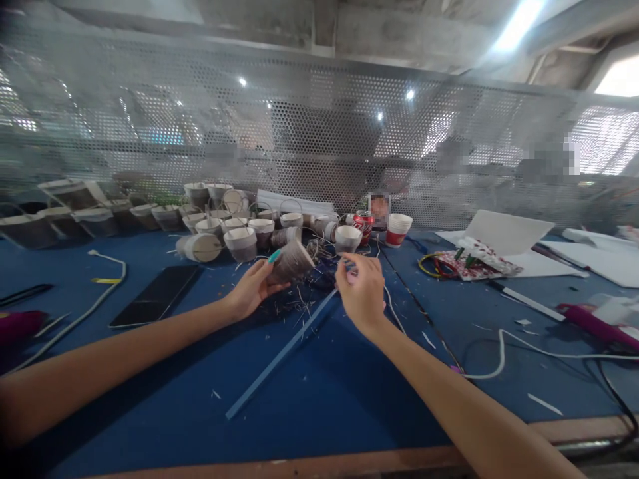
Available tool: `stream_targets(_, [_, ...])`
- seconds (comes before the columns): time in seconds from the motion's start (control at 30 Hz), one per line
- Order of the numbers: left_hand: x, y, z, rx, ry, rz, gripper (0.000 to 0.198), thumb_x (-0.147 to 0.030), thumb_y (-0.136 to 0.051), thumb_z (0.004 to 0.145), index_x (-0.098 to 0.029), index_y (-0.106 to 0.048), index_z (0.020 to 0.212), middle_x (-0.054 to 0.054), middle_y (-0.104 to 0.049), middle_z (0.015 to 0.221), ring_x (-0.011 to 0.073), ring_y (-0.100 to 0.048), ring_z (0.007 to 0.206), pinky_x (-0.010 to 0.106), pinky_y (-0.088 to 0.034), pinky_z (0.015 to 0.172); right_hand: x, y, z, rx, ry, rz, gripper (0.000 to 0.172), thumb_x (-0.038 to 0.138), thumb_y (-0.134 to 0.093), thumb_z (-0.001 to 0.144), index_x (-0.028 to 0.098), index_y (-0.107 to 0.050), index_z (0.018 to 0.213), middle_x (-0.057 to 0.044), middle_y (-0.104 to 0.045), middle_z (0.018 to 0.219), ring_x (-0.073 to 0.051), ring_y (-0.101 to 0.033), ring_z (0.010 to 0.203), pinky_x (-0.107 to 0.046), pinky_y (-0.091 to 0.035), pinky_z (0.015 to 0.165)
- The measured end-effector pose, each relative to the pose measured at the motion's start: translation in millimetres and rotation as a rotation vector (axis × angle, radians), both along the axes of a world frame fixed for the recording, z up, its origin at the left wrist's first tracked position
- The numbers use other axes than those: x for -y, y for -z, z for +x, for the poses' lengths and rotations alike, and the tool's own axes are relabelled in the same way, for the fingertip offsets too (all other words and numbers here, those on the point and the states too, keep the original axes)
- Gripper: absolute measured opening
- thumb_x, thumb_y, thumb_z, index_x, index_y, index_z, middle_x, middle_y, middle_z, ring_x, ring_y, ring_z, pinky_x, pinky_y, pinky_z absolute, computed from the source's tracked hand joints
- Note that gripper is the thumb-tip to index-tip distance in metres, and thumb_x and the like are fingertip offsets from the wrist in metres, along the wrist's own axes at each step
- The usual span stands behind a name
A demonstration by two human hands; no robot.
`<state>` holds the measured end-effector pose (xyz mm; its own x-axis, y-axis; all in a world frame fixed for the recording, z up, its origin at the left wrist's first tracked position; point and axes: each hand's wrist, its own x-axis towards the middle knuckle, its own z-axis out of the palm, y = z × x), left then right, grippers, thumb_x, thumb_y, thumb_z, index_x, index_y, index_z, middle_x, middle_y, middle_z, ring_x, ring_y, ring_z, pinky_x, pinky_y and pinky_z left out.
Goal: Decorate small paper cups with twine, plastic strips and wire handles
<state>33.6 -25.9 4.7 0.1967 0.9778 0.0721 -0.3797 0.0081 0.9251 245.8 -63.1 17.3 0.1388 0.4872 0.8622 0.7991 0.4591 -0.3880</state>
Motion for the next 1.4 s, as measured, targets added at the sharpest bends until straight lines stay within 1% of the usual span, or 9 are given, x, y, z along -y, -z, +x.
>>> stream_targets(0.13, [-5.4,-4.4,-2.5,0.1,-0.017,-0.143,0.022,-0.038,-0.051,0.082,-0.018,-0.057,0.088,0.006,-0.062,0.096,0.0167,-0.061,0.084,0.032,-0.053,0.079,-15.3,-3.8,24.0,-0.164,0.132,0.069,0.022,0.033,-0.049,0.082,0.015,-0.058,0.09,-0.009,-0.061,0.087,-0.019,-0.055,0.074,-0.034,-0.045,0.066])
stream_targets(0.23, [-9.0,-6.4,-5.6,0.138,0.049,-0.246,0.032,-0.041,-0.042,0.086,-0.016,-0.058,0.097,0.009,-0.063,0.101,0.0175,-0.062,0.086,0.026,-0.054,0.076,-15.7,-7.4,29.9,-0.165,0.129,0.11,0.02,0.037,-0.056,0.078,0.017,-0.055,0.077,-0.005,-0.059,0.074,-0.016,-0.053,0.064,-0.029,-0.043,0.061])
stream_targets(0.33, [-9.2,-9.5,-7.7,0.157,0.137,-0.324,0.041,-0.04,-0.033,0.09,-0.012,-0.053,0.11,0.012,-0.062,0.102,0.0181,-0.063,0.088,0.022,-0.054,0.071,-6.0,-7.3,20.1,-0.056,-0.012,-0.018,0.026,0.036,-0.051,0.083,0.019,-0.051,0.062,0.002,-0.053,0.052,-0.012,-0.05,0.05,-0.025,-0.039,0.054])
stream_targets(0.47, [-5.8,-14.2,-7.4,0.149,0.258,-0.39,0.049,-0.04,-0.025,0.091,-0.008,-0.042,0.124,0.013,-0.063,0.098,0.0181,-0.064,0.085,0.021,-0.053,0.066,9.3,-3.9,-3.4,0.076,-0.258,-0.217,0.03,0.031,-0.039,0.089,0.019,-0.052,0.064,-0.001,-0.057,0.056,-0.012,-0.055,0.055,-0.025,-0.041,0.058])
stream_targets(0.57, [-3.3,-14.4,-6.1,0.131,0.329,-0.389,0.048,-0.039,-0.025,0.092,-0.009,-0.039,0.127,0.012,-0.063,0.098,0.0172,-0.064,0.083,0.023,-0.052,0.069,17.2,-3.1,-18.0,0.056,-0.348,-0.28,0.015,0.03,-0.048,0.084,0.018,-0.056,0.083,-0.004,-0.063,0.074,-0.015,-0.058,0.068,-0.027,-0.043,0.062])
stream_targets(0.67, [-1.7,-11.9,-5.0,0.099,0.363,-0.367,0.047,-0.039,-0.026,0.092,-0.009,-0.04,0.125,0.011,-0.063,0.097,0.0163,-0.063,0.082,0.026,-0.05,0.076,21.7,-3.2,-25.4,0.029,-0.38,-0.327,0.014,0.025,-0.05,0.081,0.017,-0.054,0.091,-0.006,-0.061,0.085,-0.017,-0.057,0.078,-0.028,-0.044,0.065])
stream_targets(0.8, [-1.1,-8.7,-4.5,0.067,0.42,-0.343,0.045,-0.04,-0.027,0.091,-0.011,-0.045,0.12,0.011,-0.063,0.097,0.0167,-0.061,0.085,0.029,-0.046,0.083,23.0,-2.9,-26.1,0.077,-0.416,-0.392,0.015,0.025,-0.042,0.085,0.017,-0.054,0.088,-0.006,-0.059,0.082,-0.017,-0.054,0.08,-0.032,-0.042,0.071])
stream_targets(0.93, [-1.2,-8.0,-4.2,0.051,0.416,-0.333,0.044,-0.039,-0.027,0.091,-0.011,-0.046,0.119,0.011,-0.062,0.099,0.0172,-0.06,0.088,0.031,-0.042,0.088,21.0,-1.9,-25.3,0.085,-0.443,-0.401,0.016,0.029,-0.042,0.086,0.017,-0.053,0.089,-0.007,-0.058,0.083,-0.017,-0.052,0.077,-0.032,-0.042,0.068])
stream_targets(1.4, [-2.4,-4.6,-5.7,0.061,0.425,-0.307,0.041,-0.036,-0.03,0.091,-0.011,-0.046,0.119,0.012,-0.06,0.103,0.0181,-0.058,0.092,0.032,-0.042,0.087,17.9,1.2,-26.7,0.097,-0.457,-0.322,0.011,0.021,-0.042,0.085,0.019,-0.052,0.084,-0.004,-0.056,0.076,-0.016,-0.05,0.073,-0.029,-0.04,0.064])
